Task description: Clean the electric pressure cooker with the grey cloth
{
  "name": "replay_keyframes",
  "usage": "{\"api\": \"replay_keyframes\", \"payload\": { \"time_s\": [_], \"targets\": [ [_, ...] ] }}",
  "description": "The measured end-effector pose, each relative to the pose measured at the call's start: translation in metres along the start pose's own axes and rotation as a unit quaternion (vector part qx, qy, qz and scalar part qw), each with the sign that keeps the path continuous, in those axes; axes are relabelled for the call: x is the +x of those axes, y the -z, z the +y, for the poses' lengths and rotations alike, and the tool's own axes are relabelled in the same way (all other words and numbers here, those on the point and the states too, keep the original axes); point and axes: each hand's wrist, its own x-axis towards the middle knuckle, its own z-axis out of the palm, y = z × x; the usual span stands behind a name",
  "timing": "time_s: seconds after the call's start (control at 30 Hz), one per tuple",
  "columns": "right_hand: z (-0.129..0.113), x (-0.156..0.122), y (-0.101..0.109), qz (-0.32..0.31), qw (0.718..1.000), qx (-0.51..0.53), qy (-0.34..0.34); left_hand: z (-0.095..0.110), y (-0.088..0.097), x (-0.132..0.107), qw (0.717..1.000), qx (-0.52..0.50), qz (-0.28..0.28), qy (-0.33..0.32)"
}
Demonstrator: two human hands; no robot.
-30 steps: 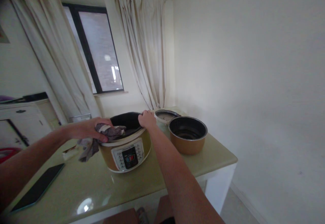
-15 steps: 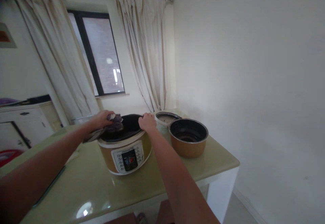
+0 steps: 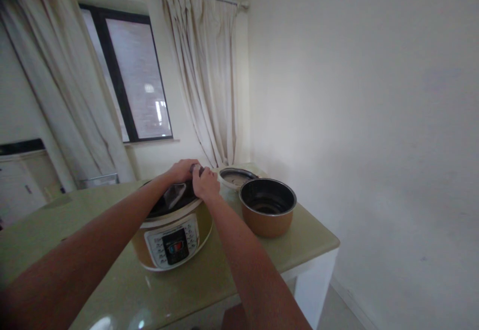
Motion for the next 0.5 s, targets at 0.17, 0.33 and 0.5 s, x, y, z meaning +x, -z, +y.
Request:
{"api": "replay_keyframes", "payload": {
  "time_s": [0.17,0.33,0.5],
  "targets": [
    [-0.012,-0.01,0.008,0.036,0.995,0.066,-0.06,0.017,0.01,0.0,0.993,-0.093,-0.026,-0.07],
    [-0.008,-0.01,0.007,0.035,0.995,0.085,-0.049,0.017,0.017,-0.019,0.978,-0.178,-0.058,-0.095],
    [-0.003,-0.003,0.004,0.027,0.994,0.095,-0.041,0.011,0.02,-0.05,0.954,-0.258,-0.126,-0.087]
  ]
}}
